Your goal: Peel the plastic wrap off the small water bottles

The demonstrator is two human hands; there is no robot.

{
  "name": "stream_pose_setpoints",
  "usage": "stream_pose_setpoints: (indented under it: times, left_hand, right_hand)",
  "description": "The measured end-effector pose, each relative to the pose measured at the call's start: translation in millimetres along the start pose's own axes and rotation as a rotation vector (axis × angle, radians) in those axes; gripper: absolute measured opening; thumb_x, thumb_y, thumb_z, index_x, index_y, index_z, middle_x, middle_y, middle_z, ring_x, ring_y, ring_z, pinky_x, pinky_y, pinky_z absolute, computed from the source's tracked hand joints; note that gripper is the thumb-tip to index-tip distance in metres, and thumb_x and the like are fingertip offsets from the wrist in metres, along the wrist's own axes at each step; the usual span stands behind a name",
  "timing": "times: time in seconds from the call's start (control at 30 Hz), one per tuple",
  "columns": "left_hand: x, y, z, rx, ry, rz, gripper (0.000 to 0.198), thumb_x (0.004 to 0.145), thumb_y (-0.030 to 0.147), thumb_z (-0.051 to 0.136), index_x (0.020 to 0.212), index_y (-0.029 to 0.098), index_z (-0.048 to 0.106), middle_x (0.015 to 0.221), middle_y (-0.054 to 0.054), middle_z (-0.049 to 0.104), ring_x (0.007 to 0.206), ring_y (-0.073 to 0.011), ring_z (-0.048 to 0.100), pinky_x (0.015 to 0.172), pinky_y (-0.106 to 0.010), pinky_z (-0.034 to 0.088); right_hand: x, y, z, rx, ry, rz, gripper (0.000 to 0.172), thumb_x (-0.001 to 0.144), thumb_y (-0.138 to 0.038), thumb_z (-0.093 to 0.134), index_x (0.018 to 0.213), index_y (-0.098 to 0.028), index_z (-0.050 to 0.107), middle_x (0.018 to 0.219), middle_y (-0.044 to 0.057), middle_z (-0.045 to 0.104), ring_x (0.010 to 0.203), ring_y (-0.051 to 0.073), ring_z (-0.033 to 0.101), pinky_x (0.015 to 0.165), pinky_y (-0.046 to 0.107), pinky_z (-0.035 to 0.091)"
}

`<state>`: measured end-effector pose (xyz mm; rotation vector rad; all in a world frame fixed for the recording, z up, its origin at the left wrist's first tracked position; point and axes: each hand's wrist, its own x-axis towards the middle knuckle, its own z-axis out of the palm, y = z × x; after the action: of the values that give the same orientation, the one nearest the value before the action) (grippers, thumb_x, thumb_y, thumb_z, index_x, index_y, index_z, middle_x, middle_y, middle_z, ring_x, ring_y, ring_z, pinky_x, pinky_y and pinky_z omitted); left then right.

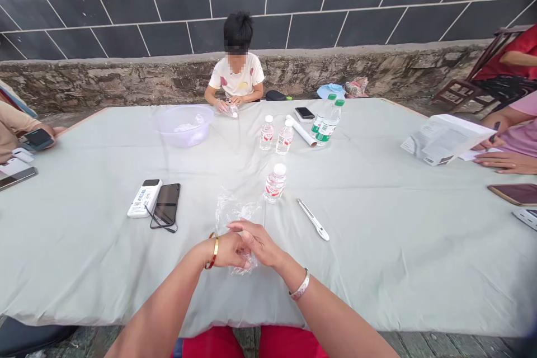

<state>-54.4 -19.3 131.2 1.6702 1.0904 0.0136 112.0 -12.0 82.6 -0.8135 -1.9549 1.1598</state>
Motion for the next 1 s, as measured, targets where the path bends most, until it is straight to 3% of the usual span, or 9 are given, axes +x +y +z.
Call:
stream_pose_setpoints:
  times: [0.13, 0.27, 0.37, 0.47, 0.53, 0.63, 0.77, 0.87, 1.0]
  left_hand:
    - [-8.2, -5.3, -20.9, -0.751, 0.374, 0.123, 0.025, 0.065, 0.037, 0.071, 0.067, 0.016, 0.057, 0.062, -0.001, 0.064, 0.057, -0.0122, 0.058, 0.058, -0.025, 0.045]
    - [5.3, -15.2, -26.1, -1.336, 0.864, 0.002, 0.025, 0.058, 0.022, 0.077, 0.065, 0.016, 0.054, 0.065, -0.004, 0.067, 0.059, -0.0132, 0.063, 0.062, -0.027, 0.050]
    - [21.4, -19.8, -26.0, -1.446, 1.152, 0.054, 0.025, 0.058, 0.020, 0.075, 0.065, 0.017, 0.051, 0.067, -0.003, 0.067, 0.064, -0.0150, 0.065, 0.066, -0.029, 0.051]
    - [30.1, -25.8, -29.9, -1.111, 1.411, 0.100, 0.022, 0.061, 0.030, 0.071, 0.067, 0.018, 0.054, 0.063, 0.001, 0.062, 0.062, -0.0137, 0.061, 0.063, -0.026, 0.048]
    - [30.9, -30.7, -31.5, -0.704, 1.422, 0.038, 0.020, 0.061, 0.035, 0.069, 0.066, 0.018, 0.059, 0.060, 0.002, 0.060, 0.059, -0.0128, 0.056, 0.059, -0.024, 0.043]
    - [28.8, -34.5, -26.9, -0.347, 1.127, 0.002, 0.020, 0.062, 0.037, 0.066, 0.057, 0.019, 0.059, 0.051, 0.003, 0.052, 0.053, -0.0118, 0.048, 0.055, -0.023, 0.037]
    - [28.3, -26.9, -14.9, -0.773, 0.760, 0.130, 0.035, 0.070, 0.051, 0.059, 0.058, 0.019, 0.054, 0.053, 0.003, 0.049, 0.051, -0.0110, 0.044, 0.052, -0.024, 0.037]
    - [32.3, -19.4, -11.7, -1.059, 0.826, 0.233, 0.037, 0.069, 0.055, 0.062, 0.067, 0.018, 0.054, 0.061, 0.003, 0.051, 0.057, -0.0102, 0.046, 0.054, -0.023, 0.039]
    - [38.6, -13.8, -10.6, -0.830, 1.095, 0.216, 0.031, 0.067, 0.045, 0.068, 0.061, 0.019, 0.053, 0.060, 0.005, 0.046, 0.055, -0.0083, 0.043, 0.053, -0.021, 0.039]
  right_hand:
    - [18.9, -6.1, 9.8, 0.301, -0.244, 0.178, 0.057, 0.090, -0.060, 0.025, 0.086, -0.017, 0.063, 0.075, 0.005, 0.066, 0.079, 0.019, 0.062, 0.078, 0.034, 0.048]
    - [33.1, 0.9, 12.7, -0.138, -0.237, 0.373, 0.024, 0.077, -0.034, 0.062, 0.094, -0.018, 0.061, 0.076, 0.002, 0.064, 0.073, 0.018, 0.058, 0.069, 0.029, 0.044]
    - [35.9, 1.0, 20.2, -0.635, -0.165, 0.440, 0.008, 0.079, -0.020, 0.054, 0.079, -0.017, 0.062, 0.070, 0.005, 0.060, 0.079, 0.019, 0.054, 0.072, 0.030, 0.037]
    - [32.4, -6.9, 22.4, -0.683, -0.177, 0.417, 0.009, 0.078, -0.020, 0.052, 0.074, -0.018, 0.060, 0.067, 0.003, 0.056, 0.073, 0.017, 0.052, 0.068, 0.028, 0.035]
    - [30.7, -13.9, 16.3, -0.548, -0.203, 0.366, 0.008, 0.075, -0.018, 0.051, 0.076, -0.019, 0.059, 0.064, -0.001, 0.054, 0.062, 0.013, 0.048, 0.062, 0.026, 0.034]
    - [36.4, -18.4, -1.0, -0.289, -0.024, 0.287, 0.019, 0.072, -0.016, 0.050, 0.088, -0.020, 0.060, 0.066, -0.003, 0.056, 0.059, 0.012, 0.047, 0.059, 0.024, 0.035]
    - [52.5, -7.9, -9.6, 0.041, 0.402, 0.258, 0.023, 0.073, -0.031, 0.057, 0.092, -0.017, 0.057, 0.085, 0.003, 0.062, 0.075, 0.016, 0.054, 0.066, 0.027, 0.043]
    - [52.9, -1.9, 6.3, 0.102, 0.426, 0.269, 0.020, 0.077, -0.032, 0.053, 0.090, -0.018, 0.058, 0.087, 0.003, 0.063, 0.076, 0.015, 0.055, 0.071, 0.030, 0.045]
    - [40.2, -14.6, 24.9, 0.089, 0.185, 0.287, 0.026, 0.080, -0.025, 0.049, 0.105, -0.022, 0.056, 0.095, 0.004, 0.063, 0.074, 0.015, 0.056, 0.067, 0.030, 0.048]
